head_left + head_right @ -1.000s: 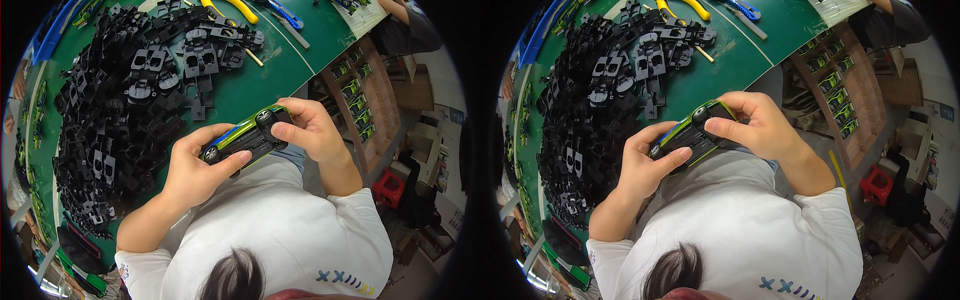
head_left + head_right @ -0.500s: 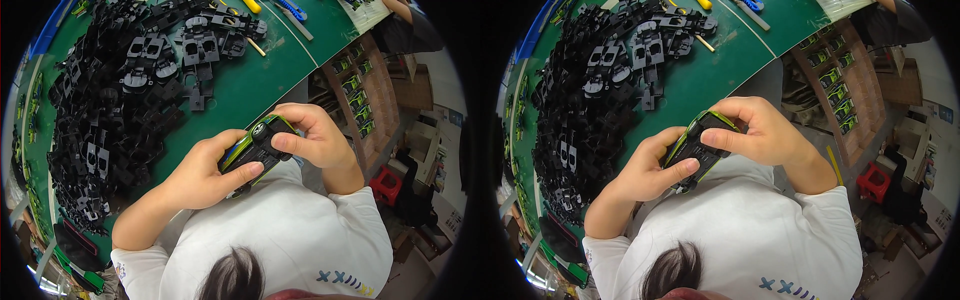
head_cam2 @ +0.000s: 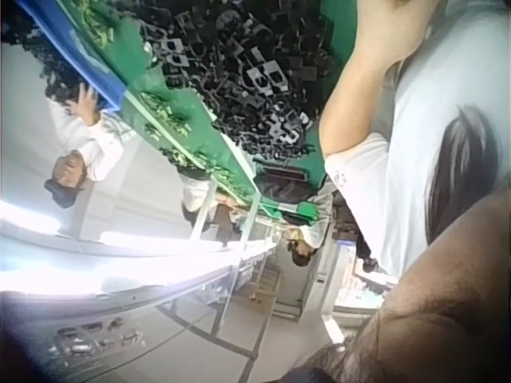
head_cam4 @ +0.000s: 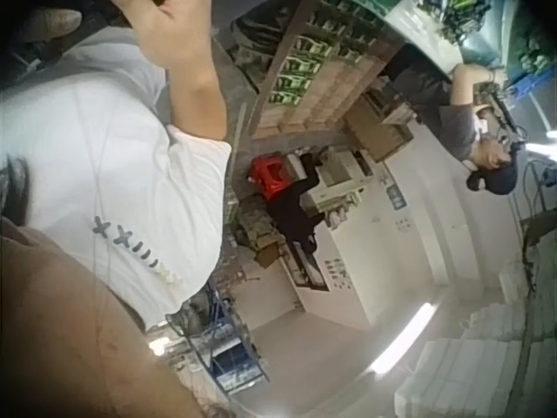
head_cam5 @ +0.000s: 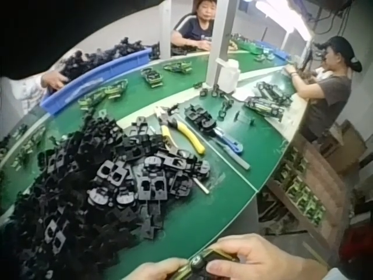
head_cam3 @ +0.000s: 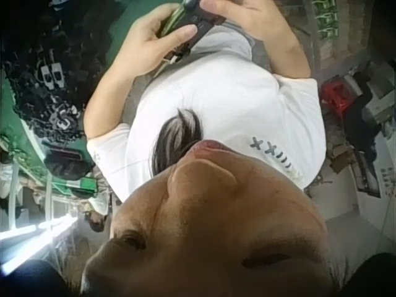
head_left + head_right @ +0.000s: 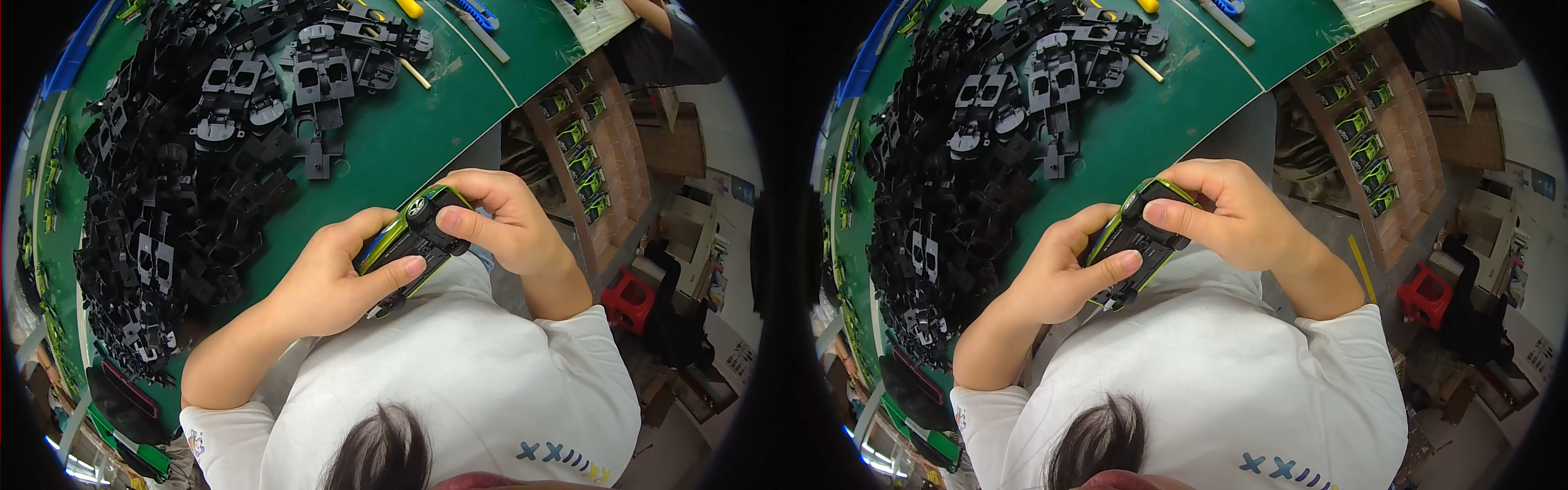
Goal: The person assembles toy cars by inserting interior plastic components and seats into car shells, snapping the chassis into place by hand, and attaching wheel axles.
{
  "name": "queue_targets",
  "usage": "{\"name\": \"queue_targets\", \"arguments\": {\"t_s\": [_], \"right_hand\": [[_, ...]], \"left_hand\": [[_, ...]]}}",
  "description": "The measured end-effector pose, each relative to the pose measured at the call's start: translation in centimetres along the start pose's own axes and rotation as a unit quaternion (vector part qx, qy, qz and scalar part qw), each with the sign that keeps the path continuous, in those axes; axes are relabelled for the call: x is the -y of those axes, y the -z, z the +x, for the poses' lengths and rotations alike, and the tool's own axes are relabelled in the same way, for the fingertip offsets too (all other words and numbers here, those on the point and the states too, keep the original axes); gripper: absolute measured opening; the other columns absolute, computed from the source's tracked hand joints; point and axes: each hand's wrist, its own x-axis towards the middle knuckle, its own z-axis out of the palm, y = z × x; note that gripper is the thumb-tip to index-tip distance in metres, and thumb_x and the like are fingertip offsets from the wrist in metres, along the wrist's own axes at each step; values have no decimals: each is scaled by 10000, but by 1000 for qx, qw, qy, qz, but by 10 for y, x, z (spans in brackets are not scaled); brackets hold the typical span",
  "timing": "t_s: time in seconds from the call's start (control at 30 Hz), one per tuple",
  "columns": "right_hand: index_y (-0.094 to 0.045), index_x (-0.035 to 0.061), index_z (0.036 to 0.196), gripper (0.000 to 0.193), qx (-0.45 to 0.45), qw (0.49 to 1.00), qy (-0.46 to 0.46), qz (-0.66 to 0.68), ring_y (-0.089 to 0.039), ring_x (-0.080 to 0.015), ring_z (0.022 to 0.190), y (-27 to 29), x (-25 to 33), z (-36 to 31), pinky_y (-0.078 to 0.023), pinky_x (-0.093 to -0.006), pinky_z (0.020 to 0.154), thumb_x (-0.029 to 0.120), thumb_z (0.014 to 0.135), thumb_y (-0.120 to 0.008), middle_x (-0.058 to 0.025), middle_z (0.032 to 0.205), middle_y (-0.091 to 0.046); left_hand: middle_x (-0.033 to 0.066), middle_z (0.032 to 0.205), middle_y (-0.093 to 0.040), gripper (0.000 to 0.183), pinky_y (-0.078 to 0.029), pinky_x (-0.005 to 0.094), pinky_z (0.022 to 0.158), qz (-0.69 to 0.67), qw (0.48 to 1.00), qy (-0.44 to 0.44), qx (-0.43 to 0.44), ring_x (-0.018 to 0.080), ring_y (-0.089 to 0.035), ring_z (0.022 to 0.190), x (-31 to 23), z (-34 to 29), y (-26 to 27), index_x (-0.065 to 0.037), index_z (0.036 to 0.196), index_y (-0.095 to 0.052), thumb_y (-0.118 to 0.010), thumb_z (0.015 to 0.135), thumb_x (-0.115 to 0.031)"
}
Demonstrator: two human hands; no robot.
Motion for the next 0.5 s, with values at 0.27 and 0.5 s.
{"name": "queue_targets", "arguments": {"t_s": [0.27,0.5], "right_hand": [[-675,-39,1073,224,-23,999,-11,42,-513,-28,766,-4,-6,1,-436,-196,656,149,953,-650,24,861,-623],[-686,-19,1070,193,-32,998,51,-15,-510,-27,743,-5,-7,4,-433,-195,644,133,960,-639,28,846,-623]], "left_hand": [[73,847,-655,409,-509,275,646,-24,1000,-6,-18,110,-607,725,2,1,-2,25,1149,-596,-724,898,-271],[77,828,-652,393,-510,277,644,19,999,-12,-25,110,-610,717,1,2,-2,19,1121,-604,-728,887,-272]]}}
